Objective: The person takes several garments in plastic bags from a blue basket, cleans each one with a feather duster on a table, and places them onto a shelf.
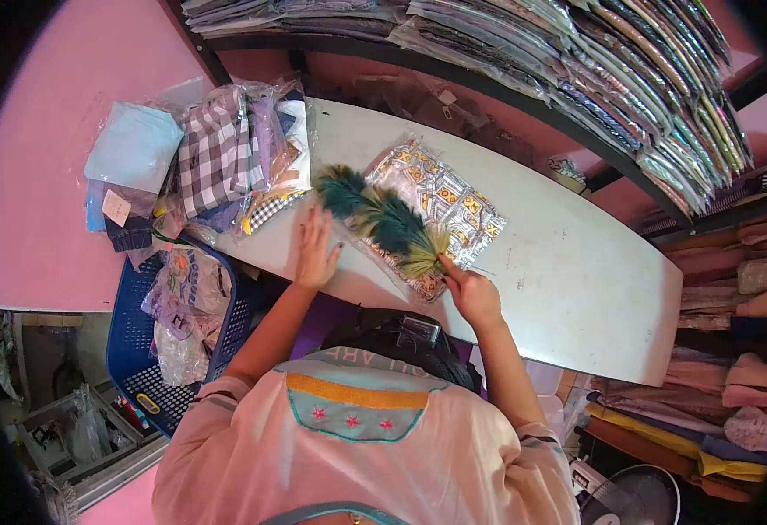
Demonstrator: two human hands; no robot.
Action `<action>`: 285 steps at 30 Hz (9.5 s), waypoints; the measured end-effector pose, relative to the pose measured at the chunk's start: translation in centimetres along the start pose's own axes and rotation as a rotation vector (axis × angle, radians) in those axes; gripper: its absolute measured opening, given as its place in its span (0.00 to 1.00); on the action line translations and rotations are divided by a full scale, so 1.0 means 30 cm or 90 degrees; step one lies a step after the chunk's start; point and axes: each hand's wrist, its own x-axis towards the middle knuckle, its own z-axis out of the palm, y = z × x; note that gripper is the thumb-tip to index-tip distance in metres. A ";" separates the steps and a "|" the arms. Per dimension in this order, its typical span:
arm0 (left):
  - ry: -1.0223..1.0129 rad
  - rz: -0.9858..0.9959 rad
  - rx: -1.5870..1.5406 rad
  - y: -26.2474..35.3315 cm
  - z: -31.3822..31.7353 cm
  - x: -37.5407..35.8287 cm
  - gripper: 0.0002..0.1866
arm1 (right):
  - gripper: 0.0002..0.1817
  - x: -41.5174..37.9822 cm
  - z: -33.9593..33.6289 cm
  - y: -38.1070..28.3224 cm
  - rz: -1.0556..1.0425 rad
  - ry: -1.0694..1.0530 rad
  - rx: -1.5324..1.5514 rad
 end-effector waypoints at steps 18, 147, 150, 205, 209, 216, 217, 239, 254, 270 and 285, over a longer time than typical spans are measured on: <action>-0.129 0.029 0.175 -0.001 0.070 0.009 0.33 | 0.23 -0.034 0.045 0.105 0.142 0.203 0.018; 0.267 0.408 0.093 0.024 -1.339 1.623 0.26 | 0.16 0.970 -1.296 -0.671 -0.394 0.782 -0.395; 0.293 0.411 0.067 -0.107 -1.295 1.332 0.23 | 0.15 0.768 -1.135 -0.468 -0.298 0.742 -0.166; 0.037 -0.882 -0.016 -1.315 -0.804 -1.561 0.35 | 0.41 0.214 0.560 -0.467 0.176 -0.190 -0.232; 0.099 -0.876 -0.128 -1.215 -0.985 -1.477 0.29 | 0.39 0.206 0.566 -0.461 0.155 -0.171 -0.240; 0.266 -0.759 -0.312 -0.827 -1.483 -1.234 0.20 | 0.36 0.182 0.544 -0.548 0.146 -0.091 -0.249; 0.271 -0.722 -0.293 -0.797 -1.515 -1.225 0.18 | 0.34 0.178 0.533 -0.504 0.086 -0.071 -0.194; -0.055 0.281 0.343 0.158 -0.345 0.221 0.15 | 0.34 -0.308 0.167 0.689 0.611 0.344 -0.148; 0.040 -0.198 -0.188 -0.068 0.033 0.068 0.27 | 0.21 -0.105 0.124 0.713 0.352 0.310 0.109; -0.184 -0.081 -0.148 -0.250 0.069 0.288 0.26 | 0.22 -0.096 0.079 0.426 0.455 0.168 -0.023; -0.057 -0.502 -0.781 0.035 0.113 0.333 0.42 | 0.24 0.349 0.097 0.103 0.065 -0.077 0.002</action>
